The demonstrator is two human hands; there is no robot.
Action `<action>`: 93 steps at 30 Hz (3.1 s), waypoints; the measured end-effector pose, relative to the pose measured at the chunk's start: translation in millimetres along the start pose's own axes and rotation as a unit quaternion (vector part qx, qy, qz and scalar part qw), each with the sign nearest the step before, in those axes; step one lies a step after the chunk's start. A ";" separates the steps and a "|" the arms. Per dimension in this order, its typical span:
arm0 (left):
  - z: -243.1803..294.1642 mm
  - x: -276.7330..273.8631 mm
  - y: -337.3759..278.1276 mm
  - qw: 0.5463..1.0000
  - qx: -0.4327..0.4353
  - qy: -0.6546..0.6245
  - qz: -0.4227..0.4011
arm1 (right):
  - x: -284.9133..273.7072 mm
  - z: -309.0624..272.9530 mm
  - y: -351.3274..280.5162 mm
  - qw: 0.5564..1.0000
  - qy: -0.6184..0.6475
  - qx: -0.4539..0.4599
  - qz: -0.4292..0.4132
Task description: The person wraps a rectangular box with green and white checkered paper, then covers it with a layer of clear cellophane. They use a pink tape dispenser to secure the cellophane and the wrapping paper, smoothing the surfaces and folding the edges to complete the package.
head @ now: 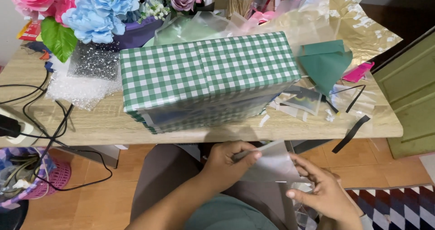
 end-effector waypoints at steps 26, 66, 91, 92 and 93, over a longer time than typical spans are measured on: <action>-8.3 -85.4 -15.8 0.902 0.073 -0.252 0.344 | -39.0 35.0 0.8 0.971 0.149 -0.181 0.048; 30.0 58.3 13.2 0.902 0.297 0.210 -0.231 | -15.3 -110.0 -44.1 0.849 -0.332 -0.384 0.148; 7.0 44.4 9.5 0.954 0.097 0.163 -0.234 | 9.5 -123.3 -32.1 0.797 -0.363 -0.446 0.186; 5.4 44.2 10.1 0.959 0.071 0.140 -0.234 | 8.6 -120.4 -33.0 0.790 -0.361 -0.452 0.204; 4.7 44.2 9.4 0.960 0.071 0.140 -0.233 | 10.7 -121.5 -33.5 0.790 -0.361 -0.452 0.204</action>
Point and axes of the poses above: each hand's wrist, its own y-axis towards the middle knuckle, its own x-axis out of the palm, z = x × y, the point moved 5 cm from there along y, towards the middle knuckle, and after that the axes turned 13 degrees about -y, right-handed, at the moved point
